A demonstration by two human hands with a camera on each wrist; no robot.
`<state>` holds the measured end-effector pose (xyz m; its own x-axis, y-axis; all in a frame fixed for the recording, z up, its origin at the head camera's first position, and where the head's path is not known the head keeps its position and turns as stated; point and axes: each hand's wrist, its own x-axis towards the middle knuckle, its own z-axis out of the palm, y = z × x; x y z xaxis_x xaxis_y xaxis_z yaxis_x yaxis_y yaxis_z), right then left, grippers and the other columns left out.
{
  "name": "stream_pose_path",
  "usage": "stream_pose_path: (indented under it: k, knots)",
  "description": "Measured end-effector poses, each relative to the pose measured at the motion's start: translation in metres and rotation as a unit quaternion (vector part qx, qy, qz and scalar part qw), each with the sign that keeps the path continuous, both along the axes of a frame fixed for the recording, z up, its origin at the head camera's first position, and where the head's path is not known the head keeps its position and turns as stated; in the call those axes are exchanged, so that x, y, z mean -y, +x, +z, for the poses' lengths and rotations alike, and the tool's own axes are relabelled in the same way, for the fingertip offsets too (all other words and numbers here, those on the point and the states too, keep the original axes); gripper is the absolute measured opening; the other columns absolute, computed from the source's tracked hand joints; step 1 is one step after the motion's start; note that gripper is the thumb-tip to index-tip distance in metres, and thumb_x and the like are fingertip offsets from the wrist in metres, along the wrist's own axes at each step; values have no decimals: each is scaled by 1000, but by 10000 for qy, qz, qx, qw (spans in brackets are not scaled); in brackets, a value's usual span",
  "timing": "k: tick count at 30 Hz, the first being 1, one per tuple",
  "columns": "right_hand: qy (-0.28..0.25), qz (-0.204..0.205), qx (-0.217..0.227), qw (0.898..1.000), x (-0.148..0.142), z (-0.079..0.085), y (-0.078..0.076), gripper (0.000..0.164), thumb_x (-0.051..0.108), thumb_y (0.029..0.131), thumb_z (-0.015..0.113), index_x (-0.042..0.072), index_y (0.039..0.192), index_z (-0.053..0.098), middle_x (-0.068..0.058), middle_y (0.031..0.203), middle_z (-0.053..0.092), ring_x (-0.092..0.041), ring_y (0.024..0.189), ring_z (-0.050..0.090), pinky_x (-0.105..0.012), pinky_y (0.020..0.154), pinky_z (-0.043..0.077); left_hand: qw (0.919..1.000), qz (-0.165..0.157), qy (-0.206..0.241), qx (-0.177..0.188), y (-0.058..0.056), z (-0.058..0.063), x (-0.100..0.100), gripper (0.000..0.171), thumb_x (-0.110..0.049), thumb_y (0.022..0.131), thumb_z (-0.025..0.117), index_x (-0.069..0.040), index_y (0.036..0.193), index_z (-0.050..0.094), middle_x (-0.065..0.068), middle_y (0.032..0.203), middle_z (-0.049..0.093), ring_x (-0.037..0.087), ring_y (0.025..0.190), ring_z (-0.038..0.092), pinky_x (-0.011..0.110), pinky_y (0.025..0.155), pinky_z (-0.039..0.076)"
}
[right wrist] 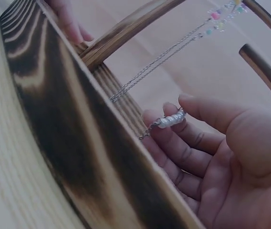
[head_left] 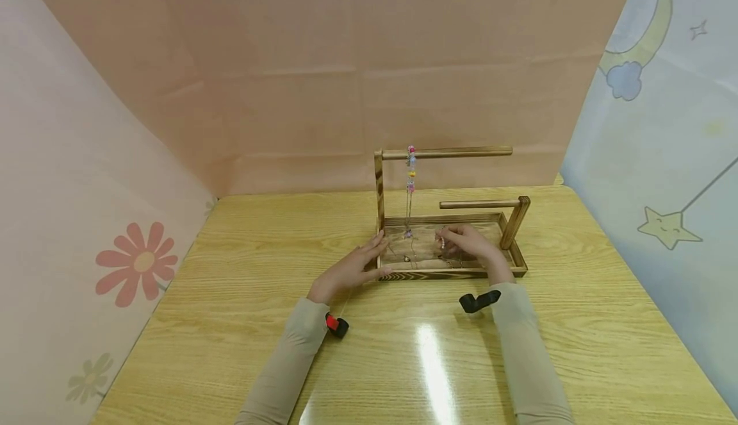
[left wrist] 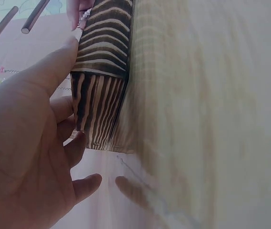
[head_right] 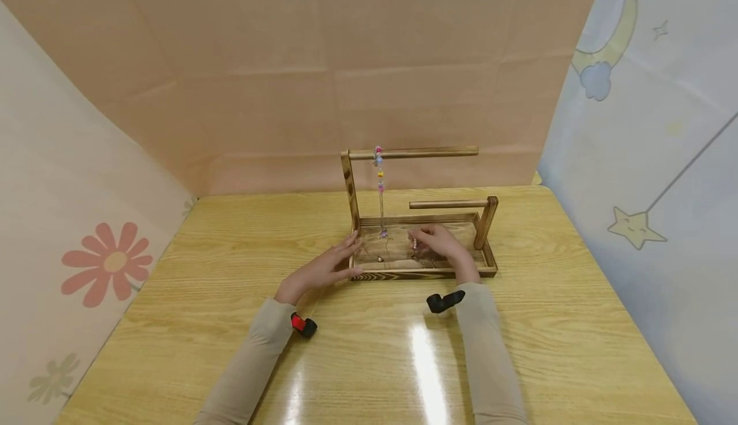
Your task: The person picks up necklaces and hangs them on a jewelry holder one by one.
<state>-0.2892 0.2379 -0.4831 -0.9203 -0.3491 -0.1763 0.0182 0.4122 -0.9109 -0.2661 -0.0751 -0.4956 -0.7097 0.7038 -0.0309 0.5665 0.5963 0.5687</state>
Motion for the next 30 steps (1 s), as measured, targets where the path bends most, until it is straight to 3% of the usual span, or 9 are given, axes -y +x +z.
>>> stream_pose_path:
  k: [14, 21, 30]
  knots:
    - [-703, 164, 115, 9973, -1, 7, 3, 52, 39, 97, 46, -11, 111, 54, -11, 96, 63, -33, 94, 61, -49, 87, 48, 10000, -34, 12, 15, 1, 1, 0, 75, -47, 94, 47, -19, 151, 8, 3, 157, -4, 25, 142, 10, 52, 114, 8]
    - [-1060, 432, -54, 9934, -3, 9, 3, 48, 37, 97, 46, -10, 109, 54, -9, 98, 62, -23, 90, 61, -53, 86, 46, 10000, 0, -10, -10, 0, 0, 0, 75, -49, 93, 46, -19, 151, 9, 2, 157, -4, 26, 142, 9, 53, 114, 9]
    - [-1341, 722, -239, 9880, -4, 16, 4, 40, 29, 100, 43, -8, 108, 54, -5, 97, 61, -20, 92, 60, -52, 85, 45, 9999, -74, 74, -12, -1, -2, 2, 75, -49, 94, 46, -18, 151, 9, 3, 157, -5, 22, 143, 10, 53, 114, 8]
